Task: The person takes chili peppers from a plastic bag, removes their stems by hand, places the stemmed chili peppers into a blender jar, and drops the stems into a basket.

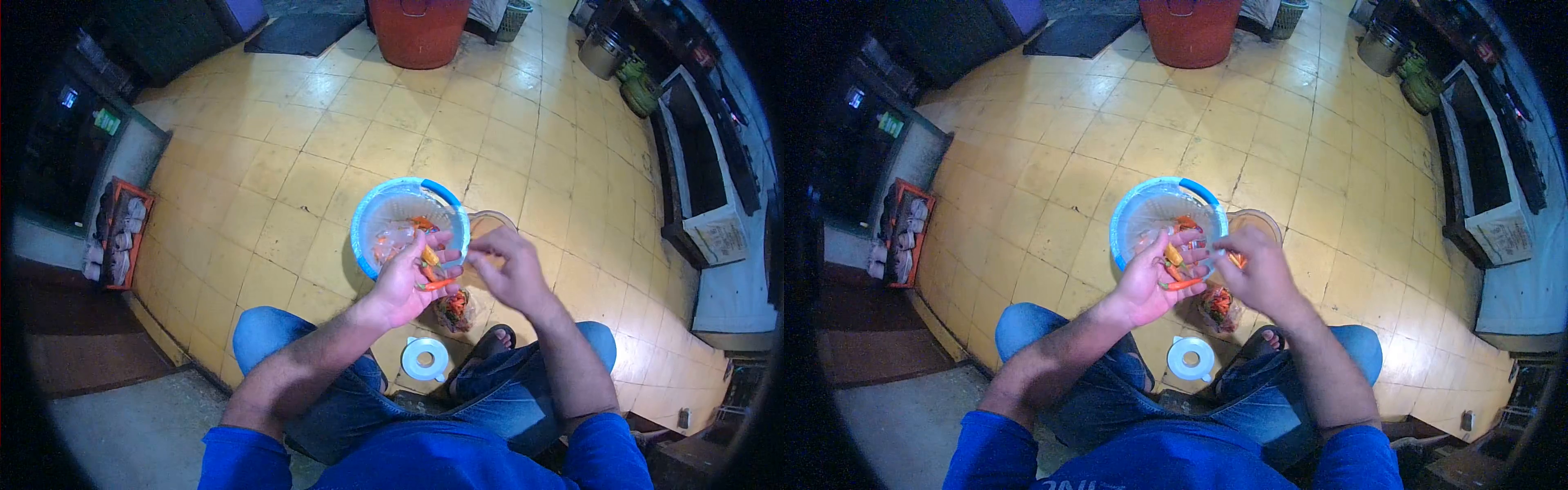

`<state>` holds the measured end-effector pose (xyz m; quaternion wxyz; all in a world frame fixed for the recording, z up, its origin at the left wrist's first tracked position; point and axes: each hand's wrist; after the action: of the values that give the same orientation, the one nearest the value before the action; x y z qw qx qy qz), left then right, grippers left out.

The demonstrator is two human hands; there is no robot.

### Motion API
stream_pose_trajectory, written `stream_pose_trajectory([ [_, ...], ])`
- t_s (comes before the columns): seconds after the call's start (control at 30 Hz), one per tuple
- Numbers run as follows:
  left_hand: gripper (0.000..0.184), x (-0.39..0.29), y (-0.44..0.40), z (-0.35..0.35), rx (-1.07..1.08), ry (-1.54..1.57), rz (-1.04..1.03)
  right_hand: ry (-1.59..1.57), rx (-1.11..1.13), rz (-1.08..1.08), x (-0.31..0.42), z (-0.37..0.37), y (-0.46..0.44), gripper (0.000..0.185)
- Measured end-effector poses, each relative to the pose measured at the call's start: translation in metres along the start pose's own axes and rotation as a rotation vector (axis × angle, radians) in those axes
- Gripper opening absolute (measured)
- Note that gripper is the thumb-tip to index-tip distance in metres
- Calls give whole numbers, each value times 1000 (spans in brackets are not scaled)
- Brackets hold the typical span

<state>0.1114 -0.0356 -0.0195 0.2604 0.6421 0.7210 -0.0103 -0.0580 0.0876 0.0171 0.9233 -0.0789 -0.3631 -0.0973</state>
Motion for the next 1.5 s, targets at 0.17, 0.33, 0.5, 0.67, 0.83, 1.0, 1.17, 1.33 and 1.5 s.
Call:
stream_pose_trajectory([
  [0.17, 51, 5, 2, -7, 78, 18, -59, -122, 31, -72, 27, -38, 4, 20],
  [0.33, 49, 12, 3, -5, -33, -127, -115, -96, -115, 59, 25, -39, -5, 15],
  [0.5, 44, 8, 2, 3, -110, -503, -84, 124, 150, 191, 14, -24, -3, 11],
  [0.67, 44, -5, 1, 4, -74, -528, -124, -33, 155, 213, 16, -24, -7, 13],
  [0.83, 44, -7, 0, 6, -249, -209, -122, -182, 46, 26, 10, -27, -21, 31],
  [1.0, 48, 4, 3, -6, -162, -214, -101, -166, 61, 186, 17, -29, -17, 39],
  [1.17, 47, 5, 0, 0, -80, -243, -10, -246, 73, 7, 8, -24, -9, 31],
  [1.33, 47, 7, -1, 3, -98, -263, 45, -170, 63, 85, 6, -12, -12, 24],
  [1.5, 77, 7, -2, 1, -15, -212, 120, -287, 20, -115, 10, -17, -9, 27],
])
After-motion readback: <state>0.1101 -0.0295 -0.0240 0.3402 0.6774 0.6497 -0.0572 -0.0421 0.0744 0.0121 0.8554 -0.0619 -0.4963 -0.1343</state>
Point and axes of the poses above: each hand's wrist, its own y-axis away from the middle knuckle, its own z-axis out of the back of the hand, x = y × z, and after that the axes turned 10 degrees about x, right-handed
